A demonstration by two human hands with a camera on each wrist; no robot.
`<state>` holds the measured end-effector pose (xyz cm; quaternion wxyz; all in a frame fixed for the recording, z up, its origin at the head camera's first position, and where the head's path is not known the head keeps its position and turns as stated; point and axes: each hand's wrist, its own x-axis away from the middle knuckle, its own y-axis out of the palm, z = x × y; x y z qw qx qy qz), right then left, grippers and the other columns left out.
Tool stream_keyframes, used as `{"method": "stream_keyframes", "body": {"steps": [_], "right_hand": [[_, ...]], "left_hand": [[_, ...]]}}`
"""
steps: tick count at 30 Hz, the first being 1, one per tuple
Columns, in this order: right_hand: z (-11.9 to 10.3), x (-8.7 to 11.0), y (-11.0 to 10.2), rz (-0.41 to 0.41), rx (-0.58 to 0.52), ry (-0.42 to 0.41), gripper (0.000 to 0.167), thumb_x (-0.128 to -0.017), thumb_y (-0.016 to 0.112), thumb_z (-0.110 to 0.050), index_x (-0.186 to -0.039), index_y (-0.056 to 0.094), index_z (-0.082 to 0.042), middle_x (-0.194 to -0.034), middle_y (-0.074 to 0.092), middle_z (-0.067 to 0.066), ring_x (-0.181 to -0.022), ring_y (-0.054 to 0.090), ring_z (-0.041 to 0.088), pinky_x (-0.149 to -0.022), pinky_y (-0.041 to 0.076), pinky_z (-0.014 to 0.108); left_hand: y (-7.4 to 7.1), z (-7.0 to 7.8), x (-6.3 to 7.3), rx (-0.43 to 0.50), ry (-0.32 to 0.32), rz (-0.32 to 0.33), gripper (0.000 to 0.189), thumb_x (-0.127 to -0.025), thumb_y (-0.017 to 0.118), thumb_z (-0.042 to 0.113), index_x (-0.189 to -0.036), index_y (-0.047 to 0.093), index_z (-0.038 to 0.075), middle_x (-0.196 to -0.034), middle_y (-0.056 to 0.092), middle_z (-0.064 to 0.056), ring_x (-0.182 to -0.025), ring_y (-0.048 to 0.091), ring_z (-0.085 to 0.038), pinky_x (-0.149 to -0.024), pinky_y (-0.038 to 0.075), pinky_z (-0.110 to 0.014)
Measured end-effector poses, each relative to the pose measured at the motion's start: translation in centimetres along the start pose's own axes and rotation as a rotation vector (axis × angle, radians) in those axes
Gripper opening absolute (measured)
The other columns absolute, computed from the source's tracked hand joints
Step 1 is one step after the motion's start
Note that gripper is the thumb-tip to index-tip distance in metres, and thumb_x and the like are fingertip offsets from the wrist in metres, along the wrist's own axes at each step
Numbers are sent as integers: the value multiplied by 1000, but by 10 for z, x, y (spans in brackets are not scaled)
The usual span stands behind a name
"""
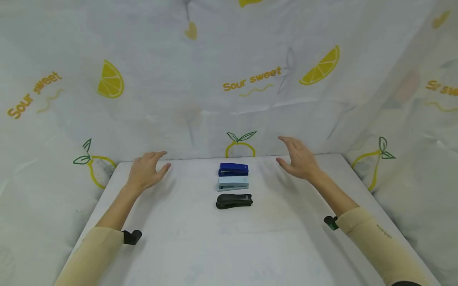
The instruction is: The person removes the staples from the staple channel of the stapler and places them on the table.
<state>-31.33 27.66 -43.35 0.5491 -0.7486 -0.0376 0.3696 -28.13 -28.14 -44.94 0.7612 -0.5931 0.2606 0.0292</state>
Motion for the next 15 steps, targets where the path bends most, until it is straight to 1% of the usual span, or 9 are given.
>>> {"method": "stream_keyframes", "body": {"steps": [2, 3, 5, 7, 9, 10, 12, 15], "right_hand": [[-6, 0, 2, -55, -78, 42, 70, -98, 75, -21, -158, 45, 1, -154, 58, 26, -142, 54, 48, -116, 44, 65], [-9, 0, 2, -88, -114, 66, 68, -99, 74, -20, -158, 46, 1, -154, 59, 25, -143, 53, 47, -118, 43, 65], [-16, -2, 4, -150, -188, 105, 65, -101, 74, -19, -158, 47, 0, -154, 60, 23, -144, 54, 45, -117, 46, 64], [-23, -5, 7, -205, -257, 132, 61, -102, 74, -18, -156, 50, -2, -151, 64, 22, -141, 58, 43, -114, 50, 62], [-30, -8, 9, -246, -321, 142, 55, -102, 74, -16, -152, 54, -2, -146, 68, 22, -136, 62, 43, -110, 55, 60], [-32, -9, 11, -261, -351, 138, 53, -103, 73, -15, -150, 55, -2, -143, 69, 22, -134, 65, 43, -107, 57, 58], [-37, -12, 14, -291, -403, 132, 49, -104, 72, -13, -148, 57, -1, -140, 71, 22, -130, 67, 44, -105, 57, 59], [-43, -17, 18, -319, -463, 115, 45, -105, 70, -12, -146, 58, 1, -137, 72, 23, -128, 67, 46, -104, 58, 60]], "left_hand": [[0, 4, -1, 81, -36, -112, 46, -104, 67, 35, -140, 70, 6, -136, 74, -23, -122, 70, -46, -90, 58, -64], [1, 6, -1, 125, -54, -171, 44, -106, 66, 33, -140, 70, 6, -138, 73, -22, -123, 70, -45, -90, 58, -64], [2, 10, -2, 210, -88, -294, 42, -108, 62, 31, -141, 69, 6, -142, 72, -20, -126, 68, -43, -94, 57, -64], [4, 14, -2, 287, -101, -404, 42, -110, 60, 31, -142, 68, 5, -145, 70, -19, -129, 67, -42, -99, 55, -64], [6, 18, -3, 350, -97, -483, 43, -111, 59, 32, -142, 67, 4, -145, 70, -19, -130, 65, -41, -103, 54, -64], [7, 20, -3, 374, -92, -514, 43, -111, 58, 32, -142, 67, 4, -144, 70, -19, -131, 65, -41, -104, 53, -64], [9, 24, -5, 409, -76, -549, 43, -110, 59, 32, -141, 67, 2, -143, 70, -18, -130, 66, -40, -106, 53, -61], [12, 30, -9, 438, -56, -555, 41, -110, 61, 30, -139, 68, 2, -141, 71, -18, -126, 68, -37, -106, 54, -57]]}}
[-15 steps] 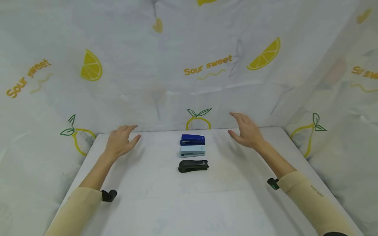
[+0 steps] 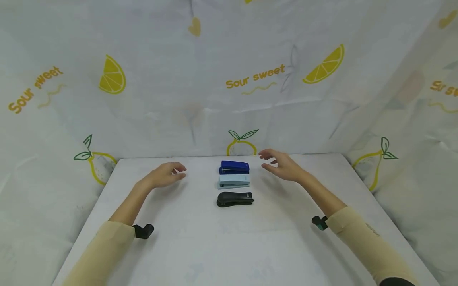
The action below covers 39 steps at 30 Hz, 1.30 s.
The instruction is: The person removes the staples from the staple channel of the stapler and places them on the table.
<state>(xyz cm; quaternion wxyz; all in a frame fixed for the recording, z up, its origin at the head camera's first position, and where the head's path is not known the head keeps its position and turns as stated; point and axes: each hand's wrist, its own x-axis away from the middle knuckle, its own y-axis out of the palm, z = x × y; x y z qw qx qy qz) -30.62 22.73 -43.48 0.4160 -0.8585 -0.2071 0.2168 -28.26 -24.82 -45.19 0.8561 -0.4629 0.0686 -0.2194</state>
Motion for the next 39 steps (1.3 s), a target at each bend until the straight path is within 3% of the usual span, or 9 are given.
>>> {"method": "stream_keyframes", "body": {"steps": [8, 16, 20, 29, 39], "right_hand": [[-12, -16, 12, -42, -108, -17, 39, -105, 70, -12, -141, 62, 1, -137, 70, 26, -127, 68, 45, -105, 58, 60], [-23, -37, 30, -88, -171, -18, 40, -104, 71, -11, -140, 63, 4, -140, 68, 28, -128, 68, 44, -108, 56, 62], [-25, -49, 40, -119, -200, -24, 38, -105, 70, -11, -139, 65, 3, -140, 68, 28, -129, 69, 42, -110, 56, 59], [-25, -68, 57, -144, -251, 16, 39, -105, 70, -12, -140, 66, 4, -141, 70, 23, -133, 66, 42, -117, 51, 58], [-29, -83, 76, -164, -242, 16, 44, -105, 70, -12, -144, 62, 7, -144, 68, 26, -138, 64, 43, -120, 49, 54]], "left_hand": [[12, 8, -21, 103, 42, -38, 40, -108, 65, 25, -137, 69, -2, -134, 74, -21, -117, 69, -35, -102, 56, -50], [37, 12, -48, 171, 76, -65, 38, -107, 68, 22, -135, 70, -2, -133, 74, -21, -117, 70, -32, -104, 56, -45], [46, 16, -59, 215, 45, -58, 36, -107, 68, 22, -136, 71, 1, -134, 74, -19, -117, 68, -29, -103, 55, -41], [59, 29, -80, 328, -35, -44, 39, -107, 69, 25, -141, 69, 6, -140, 73, -15, -125, 65, -30, -114, 51, -48], [79, 38, -98, 365, -58, 42, 35, -105, 70, 17, -138, 72, 5, -131, 76, -15, -111, 66, -24, -101, 52, -33]]}}
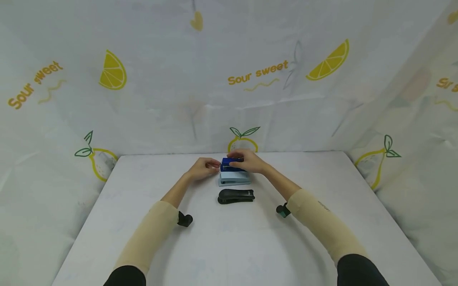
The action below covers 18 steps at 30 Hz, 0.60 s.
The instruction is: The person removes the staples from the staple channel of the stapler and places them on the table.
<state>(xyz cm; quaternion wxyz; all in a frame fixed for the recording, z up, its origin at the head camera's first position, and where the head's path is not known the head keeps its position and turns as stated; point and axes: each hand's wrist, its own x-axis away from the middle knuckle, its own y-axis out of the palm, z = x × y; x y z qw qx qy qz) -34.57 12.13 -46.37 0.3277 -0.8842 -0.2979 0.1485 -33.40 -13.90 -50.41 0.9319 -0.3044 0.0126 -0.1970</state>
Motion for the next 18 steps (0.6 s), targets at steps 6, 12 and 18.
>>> {"method": "stream_keyframes", "body": {"steps": [6, 12, 18], "right_hand": [[2, -5, 3, -19, -26, 35, 45, -106, 70, -12, -146, 62, 5, -148, 67, 25, -141, 63, 42, -120, 49, 54], [0, -10, 6, -39, -5, 81, 45, -106, 71, -18, -146, 64, 0, -149, 66, 23, -141, 64, 41, -120, 49, 53], [1, -12, 12, -36, -10, 119, 42, -106, 72, -20, -142, 67, -1, -144, 69, 21, -134, 65, 37, -119, 50, 52]], "left_hand": [[7, 5, -3, 1, 4, 41, 36, -102, 74, 17, -136, 73, 4, -125, 77, -15, -106, 63, -21, -94, 48, -28], [10, 9, -2, -40, 17, 83, 36, -100, 77, 17, -133, 74, 1, -120, 77, -17, -104, 62, -22, -91, 46, -28], [12, 9, -4, -65, 21, 93, 34, -101, 77, 18, -131, 75, 2, -119, 77, -16, -105, 63, -23, -92, 47, -29]]}}
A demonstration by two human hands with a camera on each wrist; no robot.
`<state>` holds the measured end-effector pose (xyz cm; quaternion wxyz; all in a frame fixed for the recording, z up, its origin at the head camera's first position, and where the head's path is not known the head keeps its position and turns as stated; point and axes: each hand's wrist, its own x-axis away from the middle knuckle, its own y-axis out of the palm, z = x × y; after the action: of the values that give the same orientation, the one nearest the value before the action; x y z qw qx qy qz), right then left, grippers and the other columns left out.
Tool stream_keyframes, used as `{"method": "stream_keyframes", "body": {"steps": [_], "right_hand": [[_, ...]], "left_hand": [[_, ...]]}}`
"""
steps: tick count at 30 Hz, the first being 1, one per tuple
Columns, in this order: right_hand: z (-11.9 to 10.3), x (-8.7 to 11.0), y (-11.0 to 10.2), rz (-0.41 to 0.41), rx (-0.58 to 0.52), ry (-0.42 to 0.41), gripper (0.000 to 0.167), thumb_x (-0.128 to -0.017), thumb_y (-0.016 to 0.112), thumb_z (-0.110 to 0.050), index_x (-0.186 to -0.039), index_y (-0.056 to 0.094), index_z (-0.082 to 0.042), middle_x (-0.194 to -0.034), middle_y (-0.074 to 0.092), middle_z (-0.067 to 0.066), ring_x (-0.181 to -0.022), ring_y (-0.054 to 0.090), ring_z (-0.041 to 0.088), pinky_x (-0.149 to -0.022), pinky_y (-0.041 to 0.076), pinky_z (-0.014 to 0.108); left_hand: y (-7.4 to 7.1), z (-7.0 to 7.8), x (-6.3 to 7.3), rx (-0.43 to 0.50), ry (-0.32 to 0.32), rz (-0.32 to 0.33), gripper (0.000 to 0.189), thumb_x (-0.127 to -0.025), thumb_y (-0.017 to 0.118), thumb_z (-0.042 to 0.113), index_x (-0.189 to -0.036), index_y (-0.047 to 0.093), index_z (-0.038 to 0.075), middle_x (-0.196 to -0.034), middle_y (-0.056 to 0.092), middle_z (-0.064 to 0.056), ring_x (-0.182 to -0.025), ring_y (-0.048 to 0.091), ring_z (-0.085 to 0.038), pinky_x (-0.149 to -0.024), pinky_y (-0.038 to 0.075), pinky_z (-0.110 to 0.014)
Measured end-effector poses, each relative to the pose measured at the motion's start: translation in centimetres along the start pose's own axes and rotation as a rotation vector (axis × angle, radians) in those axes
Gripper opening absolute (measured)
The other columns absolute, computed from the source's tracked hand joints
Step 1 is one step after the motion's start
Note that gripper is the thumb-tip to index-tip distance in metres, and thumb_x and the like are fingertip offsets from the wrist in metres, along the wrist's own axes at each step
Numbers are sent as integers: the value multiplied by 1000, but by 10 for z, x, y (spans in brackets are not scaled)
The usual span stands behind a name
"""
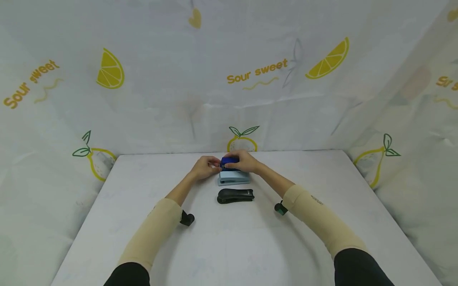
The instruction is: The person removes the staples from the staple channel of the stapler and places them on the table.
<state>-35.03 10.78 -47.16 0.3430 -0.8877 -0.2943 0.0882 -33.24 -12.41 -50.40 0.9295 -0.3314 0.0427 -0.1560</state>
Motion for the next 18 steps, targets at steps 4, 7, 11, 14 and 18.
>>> {"method": "stream_keyframes", "body": {"steps": [4, 7, 11, 14, 18], "right_hand": [[1, -1, -1, 7, 0, 13, 42, -105, 73, -20, -142, 68, -3, -145, 70, 20, -135, 65, 37, -118, 51, 52], [1, -2, -1, 20, 4, 17, 42, -104, 74, -19, -142, 69, -3, -146, 69, 21, -136, 65, 38, -118, 51, 52], [1, -2, 0, 32, -20, 31, 40, -104, 75, -17, -141, 70, -3, -145, 70, 21, -135, 66, 38, -117, 52, 52], [1, -1, 0, 34, -51, 49, 39, -104, 74, -15, -141, 70, -4, -146, 70, 20, -135, 66, 37, -117, 52, 52], [2, 1, -2, 37, -95, 57, 44, -105, 73, -18, -146, 67, -4, -149, 68, 20, -138, 64, 38, -119, 50, 53]], "left_hand": [[1, -1, -1, -5, 14, 3, 33, -101, 76, 16, -129, 75, 1, -118, 78, -16, -104, 65, -23, -91, 48, -30], [1, 0, -1, -7, 15, 8, 31, -100, 76, 15, -128, 75, 1, -118, 78, -17, -103, 65, -23, -91, 49, -30], [1, 3, 0, -17, 11, 11, 31, -100, 77, 15, -127, 76, 1, -118, 78, -17, -105, 66, -25, -94, 50, -34], [2, 5, 1, -28, 12, 13, 30, -101, 77, 16, -127, 76, 1, -118, 78, -16, -106, 67, -27, -97, 52, -39], [2, 5, 1, -42, 0, 19, 29, -101, 76, 17, -126, 77, 2, -118, 78, -15, -108, 67, -27, -101, 53, -42]]}}
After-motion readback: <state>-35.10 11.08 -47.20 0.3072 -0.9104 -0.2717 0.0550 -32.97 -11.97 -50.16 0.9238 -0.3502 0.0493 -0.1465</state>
